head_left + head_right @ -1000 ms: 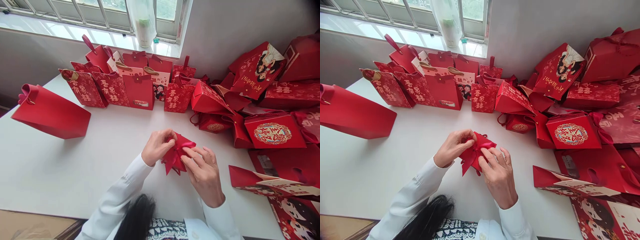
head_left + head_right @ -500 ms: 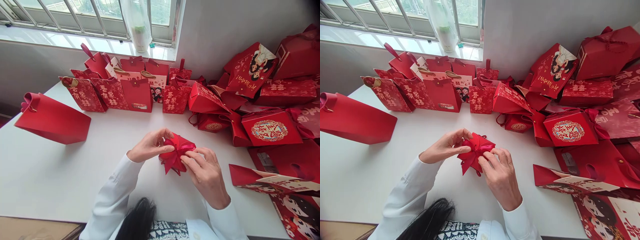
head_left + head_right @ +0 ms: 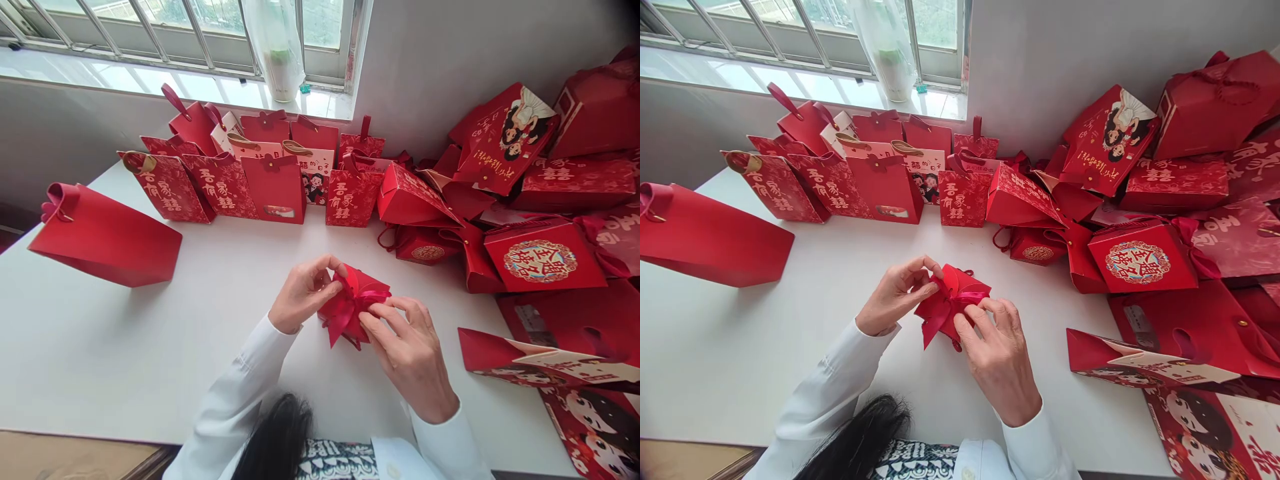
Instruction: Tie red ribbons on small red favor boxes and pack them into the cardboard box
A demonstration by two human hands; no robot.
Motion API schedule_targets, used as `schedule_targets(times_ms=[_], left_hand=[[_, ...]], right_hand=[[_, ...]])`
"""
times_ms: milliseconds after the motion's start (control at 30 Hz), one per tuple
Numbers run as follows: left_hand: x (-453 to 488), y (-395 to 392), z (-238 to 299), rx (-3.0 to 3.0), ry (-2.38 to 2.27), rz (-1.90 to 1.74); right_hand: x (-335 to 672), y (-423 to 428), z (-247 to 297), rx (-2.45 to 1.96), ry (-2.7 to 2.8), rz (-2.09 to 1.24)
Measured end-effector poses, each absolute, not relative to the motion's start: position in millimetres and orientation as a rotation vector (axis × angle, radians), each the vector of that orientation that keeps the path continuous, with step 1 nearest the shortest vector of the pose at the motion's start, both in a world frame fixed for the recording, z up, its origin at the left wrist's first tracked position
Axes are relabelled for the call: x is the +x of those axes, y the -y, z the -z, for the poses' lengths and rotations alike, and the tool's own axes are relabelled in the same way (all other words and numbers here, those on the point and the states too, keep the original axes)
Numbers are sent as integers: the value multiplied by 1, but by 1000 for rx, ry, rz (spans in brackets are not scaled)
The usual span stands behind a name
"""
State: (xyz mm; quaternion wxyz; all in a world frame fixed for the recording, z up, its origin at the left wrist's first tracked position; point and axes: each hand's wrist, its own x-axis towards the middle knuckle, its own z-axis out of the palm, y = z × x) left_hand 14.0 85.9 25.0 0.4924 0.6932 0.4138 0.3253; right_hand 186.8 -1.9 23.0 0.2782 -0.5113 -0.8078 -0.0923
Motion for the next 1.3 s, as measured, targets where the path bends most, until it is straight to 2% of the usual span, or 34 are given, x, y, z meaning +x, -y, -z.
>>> schedule_targets(times_ms=[233,433,633,800,933,1067,1300], left_hand=[[26,-72,-3,1919,-1462,-1141],[29,-68,0,2012,-1589,-1058],[27,-69,0,2013,-1437,-1087],[28,-70,5,2010,-1274,-1407],[30,-69,4,2008,-1211,-1537],[30,-68,3,2023,-1184,-1559],[29,-68,6,2057,-1242,-1541]], right_hand=[[185,4,-22,-1386,2183,216],[183,3,-23,-1371,2214,194],[182,4,-29,-1325,2136,134],[179,-9,-41,-1404,1803,2],[177,-36,-50,-1533,1758,-237],[172,-55,-53,-1548,1845,-416],[170,-53,-53,-1616,1804,-508]])
